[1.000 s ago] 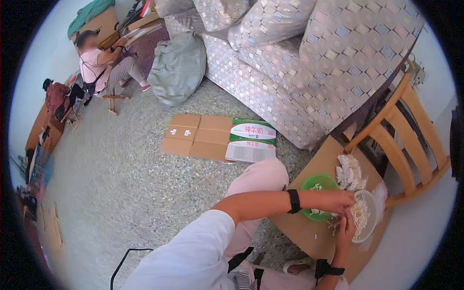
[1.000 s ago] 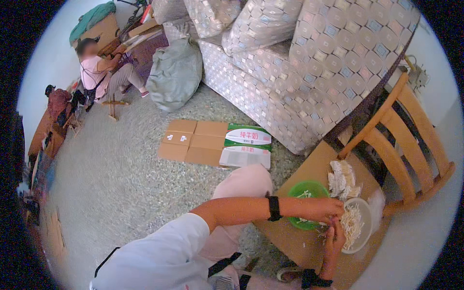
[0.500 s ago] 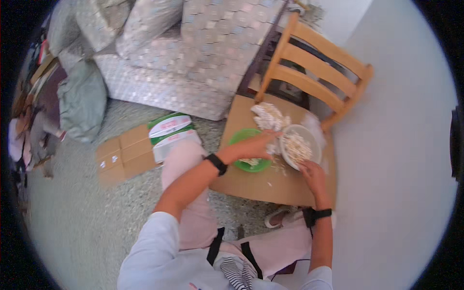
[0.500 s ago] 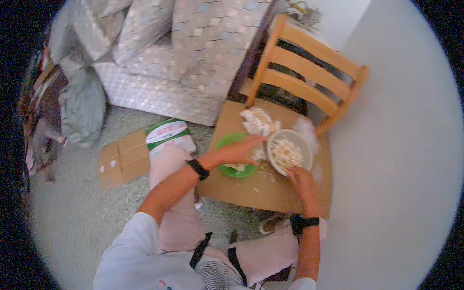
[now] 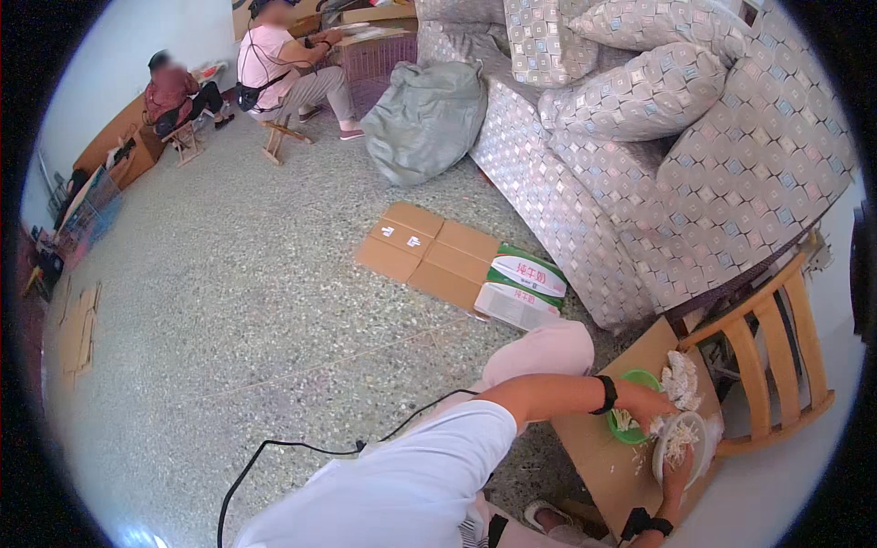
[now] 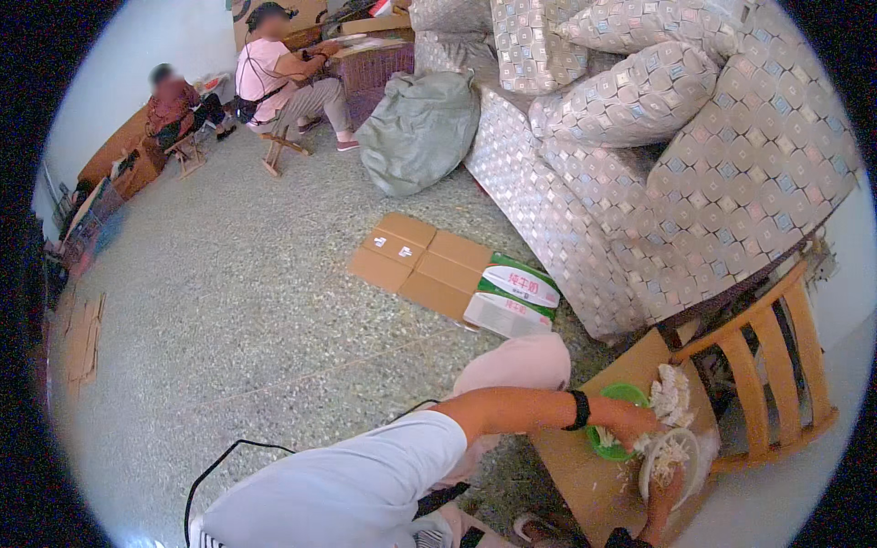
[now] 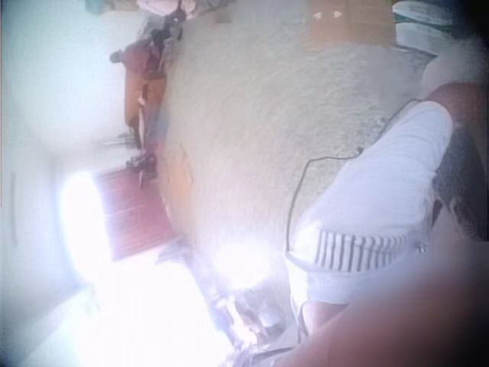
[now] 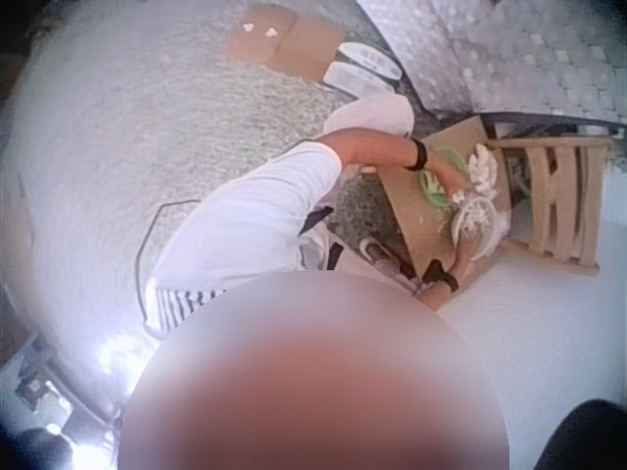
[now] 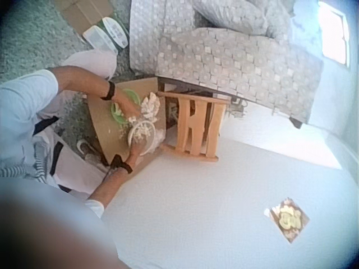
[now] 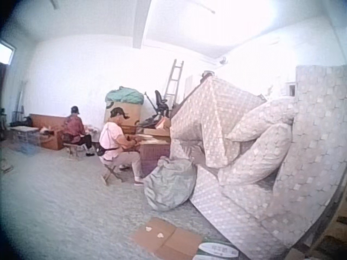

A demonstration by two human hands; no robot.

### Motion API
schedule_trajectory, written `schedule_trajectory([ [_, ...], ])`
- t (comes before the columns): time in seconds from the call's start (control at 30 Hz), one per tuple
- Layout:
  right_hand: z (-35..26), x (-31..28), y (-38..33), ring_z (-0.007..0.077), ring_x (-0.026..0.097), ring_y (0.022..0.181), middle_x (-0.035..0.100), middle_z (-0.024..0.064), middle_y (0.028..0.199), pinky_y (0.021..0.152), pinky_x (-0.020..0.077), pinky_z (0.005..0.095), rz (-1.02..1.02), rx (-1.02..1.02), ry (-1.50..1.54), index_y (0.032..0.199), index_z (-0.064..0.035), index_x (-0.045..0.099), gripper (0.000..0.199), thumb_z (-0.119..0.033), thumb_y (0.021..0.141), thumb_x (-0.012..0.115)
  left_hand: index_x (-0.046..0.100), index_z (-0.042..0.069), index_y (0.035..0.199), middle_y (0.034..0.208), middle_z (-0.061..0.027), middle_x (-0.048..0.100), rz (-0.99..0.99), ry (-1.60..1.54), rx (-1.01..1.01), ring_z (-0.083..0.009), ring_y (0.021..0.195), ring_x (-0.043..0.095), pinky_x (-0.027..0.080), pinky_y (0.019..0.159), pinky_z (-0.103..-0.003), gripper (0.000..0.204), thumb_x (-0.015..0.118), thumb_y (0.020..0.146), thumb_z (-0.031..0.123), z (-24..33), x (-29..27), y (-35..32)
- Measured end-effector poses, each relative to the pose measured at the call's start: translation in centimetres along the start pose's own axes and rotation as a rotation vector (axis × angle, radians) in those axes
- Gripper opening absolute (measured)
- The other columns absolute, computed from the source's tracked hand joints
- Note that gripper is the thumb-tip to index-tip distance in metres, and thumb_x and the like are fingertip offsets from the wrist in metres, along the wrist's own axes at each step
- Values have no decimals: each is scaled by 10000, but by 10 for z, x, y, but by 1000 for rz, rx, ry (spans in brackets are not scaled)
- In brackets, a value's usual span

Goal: The recorder is sorting cotton swabs and placing them into bundles or bags.

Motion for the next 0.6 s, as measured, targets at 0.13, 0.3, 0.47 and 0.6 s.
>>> schedule_trajectory([
  [0.13, 43, 16, 18, 369, 328, 1340, 379, 208, 1428, 1122, 249, 417, 30, -151, 78, 1434, -18, 307, 806, -102, 746, 719, 326, 45, 1427, 1255, -254, 469, 89, -31, 120, -419, 1157, 490, 407, 973, -444, 960, 836, 646, 271, -3, 15, 14],
  [0.3, 5, 23, 22, 415, 330, 1309, 365, 240, 1409, 1105, 264, 458, 62, -165, 45, 1452, -15, 252, 958, -240, 689, 787, 224, 101, 1484, 1367, -247, 410, 132, -8, 278, -433, 1246, 417, 343, 1058, -460, 1025, 816, 667, 281, -7, 25, 25],
  [0.47, 3, 21, 2, 417, 425, 1220, 429, 253, 1322, 1044, 352, 453, 140, -25, 91, 1429, -50, 311, 933, -253, 661, 802, 293, 102, 1459, 1329, -220, 442, 82, -2, 240, -402, 1215, 447, 360, 1044, -448, 941, 799, 688, 285, -9, 29, 34],
  [0.6, -71, -1, -8, 406, 483, 1166, 484, 225, 1270, 986, 411, 450, 121, 128, 61, 1399, -66, 359, 860, -134, 658, 789, 334, 97, 1440, 1268, -202, 477, 110, -4, 179, -382, 1169, 480, 390, 1004, -440, 887, 784, 711, 324, 5, -1, 21],
])
Point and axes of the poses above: each hand's wrist, its own y-axis towards the middle knuckle, its own x-axis out of the palm, z = x × y, the point moved 1 cm from there along y, towards the middle knuckle
